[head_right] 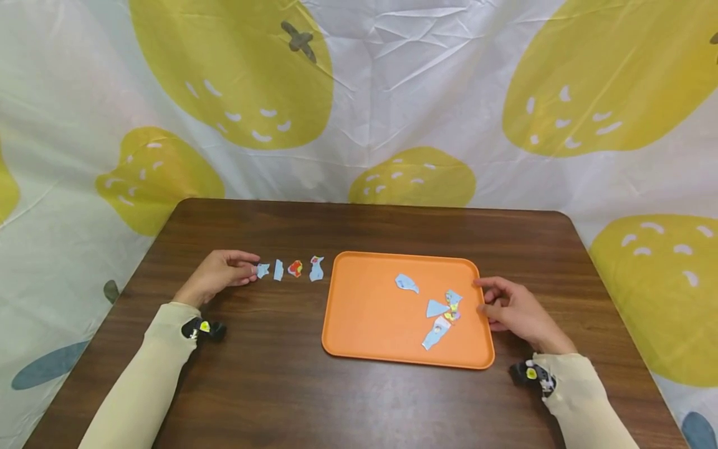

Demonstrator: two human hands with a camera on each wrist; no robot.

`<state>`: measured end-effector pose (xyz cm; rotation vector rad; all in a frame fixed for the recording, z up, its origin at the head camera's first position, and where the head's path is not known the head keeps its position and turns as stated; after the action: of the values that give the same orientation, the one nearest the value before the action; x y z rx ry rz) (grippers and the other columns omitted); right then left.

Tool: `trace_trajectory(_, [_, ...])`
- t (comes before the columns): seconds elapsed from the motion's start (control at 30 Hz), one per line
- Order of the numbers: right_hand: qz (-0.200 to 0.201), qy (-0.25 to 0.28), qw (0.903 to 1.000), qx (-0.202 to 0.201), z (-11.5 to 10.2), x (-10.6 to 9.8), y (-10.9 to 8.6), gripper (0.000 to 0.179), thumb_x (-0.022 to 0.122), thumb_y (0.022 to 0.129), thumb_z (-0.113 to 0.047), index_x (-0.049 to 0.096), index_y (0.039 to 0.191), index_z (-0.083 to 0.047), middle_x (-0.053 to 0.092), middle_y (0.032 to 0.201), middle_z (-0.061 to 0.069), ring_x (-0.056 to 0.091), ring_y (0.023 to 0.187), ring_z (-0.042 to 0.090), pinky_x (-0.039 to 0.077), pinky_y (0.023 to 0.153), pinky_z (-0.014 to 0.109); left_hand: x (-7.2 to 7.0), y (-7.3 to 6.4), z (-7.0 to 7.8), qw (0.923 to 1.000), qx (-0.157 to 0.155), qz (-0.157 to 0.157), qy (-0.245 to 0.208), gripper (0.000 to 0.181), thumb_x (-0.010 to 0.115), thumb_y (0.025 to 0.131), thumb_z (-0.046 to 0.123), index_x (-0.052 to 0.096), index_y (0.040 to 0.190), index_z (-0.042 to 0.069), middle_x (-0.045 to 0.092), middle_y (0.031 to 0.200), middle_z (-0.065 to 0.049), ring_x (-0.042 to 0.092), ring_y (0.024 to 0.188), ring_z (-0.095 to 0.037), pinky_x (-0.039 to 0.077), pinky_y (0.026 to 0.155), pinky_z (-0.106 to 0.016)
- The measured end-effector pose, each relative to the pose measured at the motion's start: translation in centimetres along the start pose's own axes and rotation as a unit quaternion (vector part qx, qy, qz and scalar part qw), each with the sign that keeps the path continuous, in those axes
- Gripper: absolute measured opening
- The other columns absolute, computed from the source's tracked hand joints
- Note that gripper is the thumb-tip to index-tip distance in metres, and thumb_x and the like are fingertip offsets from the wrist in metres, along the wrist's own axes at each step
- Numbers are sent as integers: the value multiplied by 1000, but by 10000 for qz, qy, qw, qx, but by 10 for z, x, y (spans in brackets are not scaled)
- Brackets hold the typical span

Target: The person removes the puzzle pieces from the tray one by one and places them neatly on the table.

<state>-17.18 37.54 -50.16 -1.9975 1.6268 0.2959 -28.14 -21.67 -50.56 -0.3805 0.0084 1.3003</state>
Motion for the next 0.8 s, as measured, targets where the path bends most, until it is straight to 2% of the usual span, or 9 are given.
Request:
trace_trajectory(0.23, [8,16,10000,-20,0,0,0,62,72,99,-10,47,155,-3,51,115,18,65,84,13,66,71,36,0,0,-2,9999,107,40,-54,42,69,99,-3,59,138,-14,75,102,-13,74,80,-9,63,76,-22])
trace_trajectory(0.43, [-17,40,10000,-2,0,1,0,62,72,99,-9,46,155,-2,50,116,18,65,85,13,66,71,36,0,-1,-1,9996,213,183,76,39,69,100,3,62,137,-9,74,110,-18,74,82,-10,63,75,-22])
trace_trajectory(0.63, [-20,26,10000,32,-3,0,0,62,72,99,-10,47,155,-2,50,116,18,66,85,14,66,71,37,-4,-3,5,9987,353,362,35,38,70,103,13,63,138,-2,70,123,-21,74,88,-9,62,73,-24])
trace_trajectory(0.8, [-32,15,10000,61,-4,0,-1,62,72,99,-10,46,155,-3,49,115,17,65,84,14,66,71,37,-3,-3,13,9977,552,389,-93,41,69,104,17,62,140,-2,68,128,-25,75,92,-11,62,73,-25])
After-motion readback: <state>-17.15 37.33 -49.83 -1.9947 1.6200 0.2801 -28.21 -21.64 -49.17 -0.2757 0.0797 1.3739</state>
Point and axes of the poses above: each hand's wrist, its own y-axis towards the middle knuckle, its own x-axis out of the palm, z = x × y, the point moved 5 cm from there along y, towards the middle knuckle
